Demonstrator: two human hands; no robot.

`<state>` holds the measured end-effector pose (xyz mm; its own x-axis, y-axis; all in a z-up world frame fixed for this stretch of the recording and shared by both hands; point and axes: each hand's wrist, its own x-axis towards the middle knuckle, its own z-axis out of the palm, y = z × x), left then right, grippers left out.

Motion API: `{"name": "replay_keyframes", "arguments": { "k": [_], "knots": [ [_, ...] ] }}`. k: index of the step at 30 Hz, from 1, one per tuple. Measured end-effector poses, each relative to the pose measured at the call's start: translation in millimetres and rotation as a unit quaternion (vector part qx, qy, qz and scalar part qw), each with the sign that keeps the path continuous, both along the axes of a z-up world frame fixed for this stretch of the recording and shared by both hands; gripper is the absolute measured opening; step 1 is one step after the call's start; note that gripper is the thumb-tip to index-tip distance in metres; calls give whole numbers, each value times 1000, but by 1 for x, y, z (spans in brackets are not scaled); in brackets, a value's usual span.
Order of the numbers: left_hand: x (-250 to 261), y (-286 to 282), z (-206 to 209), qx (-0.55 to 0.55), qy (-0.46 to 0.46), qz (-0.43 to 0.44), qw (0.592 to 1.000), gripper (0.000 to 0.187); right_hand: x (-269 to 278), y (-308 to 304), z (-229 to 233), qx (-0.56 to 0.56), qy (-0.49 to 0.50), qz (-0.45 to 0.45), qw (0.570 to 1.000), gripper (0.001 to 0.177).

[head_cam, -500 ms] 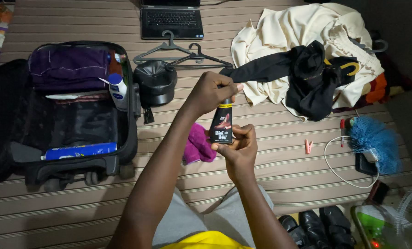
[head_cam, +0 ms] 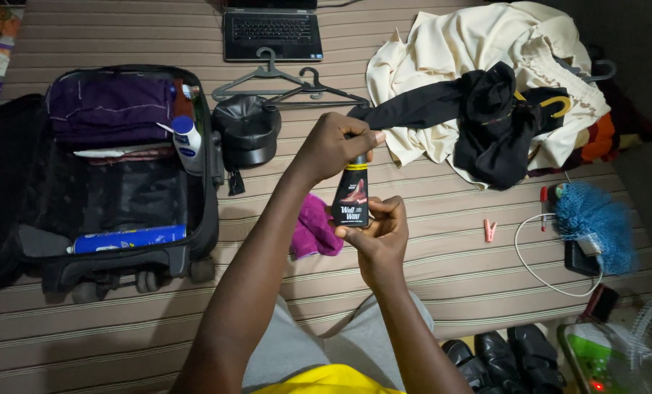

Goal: The recorder polishes a pair of black shoes and then packs them into a suitcase with other items.

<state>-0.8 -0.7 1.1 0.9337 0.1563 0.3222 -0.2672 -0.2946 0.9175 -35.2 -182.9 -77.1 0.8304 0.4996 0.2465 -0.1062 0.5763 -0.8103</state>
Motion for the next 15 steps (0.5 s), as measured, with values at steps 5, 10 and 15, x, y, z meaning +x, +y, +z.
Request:
{"name": "replay_keyframes", "arguments": {
  "k": [5,10,15],
  "knots": [
    [0,0,3,13,1,1,1000,41,1,-1,-3,5,-9,-3,1000,59],
    [0,-2,4,11,-5,-4,1000,42,0,-1,4,6,-7,0,1000,58],
    [3,-3,0,16,-7,-5,1000,42,-2,-2,10,1,0,3,1000,58]
  ]
}}
